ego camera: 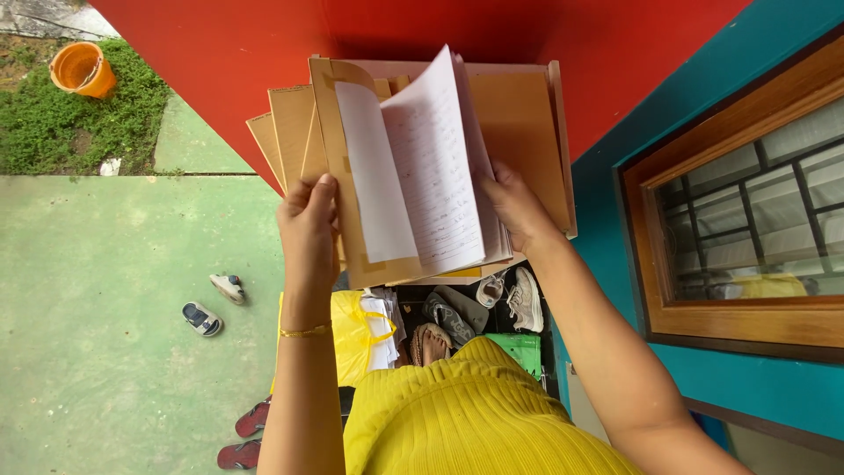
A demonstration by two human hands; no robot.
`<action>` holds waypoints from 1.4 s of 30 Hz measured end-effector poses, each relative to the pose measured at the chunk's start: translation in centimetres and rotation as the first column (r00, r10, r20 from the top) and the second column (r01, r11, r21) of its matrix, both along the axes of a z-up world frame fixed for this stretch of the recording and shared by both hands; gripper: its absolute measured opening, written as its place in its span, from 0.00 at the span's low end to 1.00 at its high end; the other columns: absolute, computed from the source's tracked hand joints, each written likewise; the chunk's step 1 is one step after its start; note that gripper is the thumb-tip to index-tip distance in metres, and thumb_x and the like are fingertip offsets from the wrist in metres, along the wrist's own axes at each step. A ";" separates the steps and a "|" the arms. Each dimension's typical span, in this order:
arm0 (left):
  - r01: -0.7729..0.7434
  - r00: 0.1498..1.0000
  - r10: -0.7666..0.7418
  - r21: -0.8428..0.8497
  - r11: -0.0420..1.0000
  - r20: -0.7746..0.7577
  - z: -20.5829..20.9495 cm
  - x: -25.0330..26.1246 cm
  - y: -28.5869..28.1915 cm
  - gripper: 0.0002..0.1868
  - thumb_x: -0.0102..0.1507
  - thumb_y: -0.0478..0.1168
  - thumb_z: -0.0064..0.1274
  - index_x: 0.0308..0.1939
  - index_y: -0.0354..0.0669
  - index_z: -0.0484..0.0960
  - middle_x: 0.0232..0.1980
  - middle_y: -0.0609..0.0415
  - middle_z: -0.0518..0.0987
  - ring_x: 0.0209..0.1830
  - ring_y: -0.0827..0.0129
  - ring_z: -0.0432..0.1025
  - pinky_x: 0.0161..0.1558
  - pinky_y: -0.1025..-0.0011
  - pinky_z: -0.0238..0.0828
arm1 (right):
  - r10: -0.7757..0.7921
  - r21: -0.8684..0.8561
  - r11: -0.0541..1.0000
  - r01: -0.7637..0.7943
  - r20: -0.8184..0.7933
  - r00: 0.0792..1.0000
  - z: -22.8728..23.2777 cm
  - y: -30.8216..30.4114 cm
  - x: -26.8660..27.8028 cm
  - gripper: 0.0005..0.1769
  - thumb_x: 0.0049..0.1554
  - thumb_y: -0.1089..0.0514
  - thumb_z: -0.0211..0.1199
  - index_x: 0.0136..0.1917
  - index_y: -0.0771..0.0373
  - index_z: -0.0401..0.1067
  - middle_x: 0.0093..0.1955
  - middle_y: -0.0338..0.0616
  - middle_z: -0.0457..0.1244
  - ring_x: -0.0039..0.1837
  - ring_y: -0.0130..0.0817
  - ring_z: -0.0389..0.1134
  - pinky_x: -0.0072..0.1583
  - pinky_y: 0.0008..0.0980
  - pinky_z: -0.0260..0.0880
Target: The recorder is going through a stack of notebooks, removing their paper covers and tearing out specific pages for sorting or recycling.
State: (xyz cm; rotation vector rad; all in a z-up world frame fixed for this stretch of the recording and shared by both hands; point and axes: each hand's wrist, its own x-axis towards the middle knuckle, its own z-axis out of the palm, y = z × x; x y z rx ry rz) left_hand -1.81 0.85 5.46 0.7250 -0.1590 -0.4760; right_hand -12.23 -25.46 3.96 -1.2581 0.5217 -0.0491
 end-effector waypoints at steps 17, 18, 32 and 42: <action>-0.358 0.922 0.114 0.703 0.614 0.369 3.5 -0.1 -1.3 0.15 0.63 0.41 0.59 0.29 0.31 0.80 0.23 0.60 0.74 0.20 0.81 0.63 0.20 0.76 0.59 | 0.252 -0.838 0.534 -0.111 0.033 0.967 8.9 8.2 2.4 0.20 0.55 0.49 0.73 0.51 0.66 0.75 0.39 0.49 0.70 0.42 0.31 0.71 0.45 0.35 0.71; -0.314 0.942 0.135 0.667 0.675 0.307 3.2 0.3 -0.4 0.13 0.64 0.40 0.57 0.31 0.31 0.80 0.25 0.61 0.74 0.20 0.82 0.63 0.20 0.75 0.58 | 0.242 -0.793 0.596 -0.127 0.026 0.970 8.9 7.7 2.4 0.19 0.55 0.49 0.73 0.51 0.65 0.76 0.39 0.47 0.71 0.42 0.30 0.72 0.45 0.34 0.72; -0.178 0.970 0.244 0.685 0.707 0.001 -7.1 2.8 13.0 0.10 0.67 0.38 0.55 0.44 0.32 0.83 0.37 0.57 0.81 0.27 0.79 0.69 0.27 0.77 0.65 | 0.077 -0.414 0.906 -0.086 -0.039 0.996 -1.1 -3.0 1.7 0.10 0.63 0.62 0.58 0.54 0.70 0.74 0.48 0.47 0.71 0.48 0.30 0.73 0.51 0.31 0.73; -0.632 0.775 0.107 0.764 0.131 0.622 -5.3 2.5 11.5 0.15 0.66 0.42 0.63 0.39 0.29 0.87 0.54 0.41 0.81 0.58 0.59 0.71 0.51 0.61 0.68 | 0.115 -0.206 0.969 -0.138 -0.119 0.986 3.3 -3.4 2.4 0.15 0.60 0.61 0.60 0.58 0.70 0.74 0.51 0.53 0.72 0.49 0.35 0.75 0.50 0.33 0.75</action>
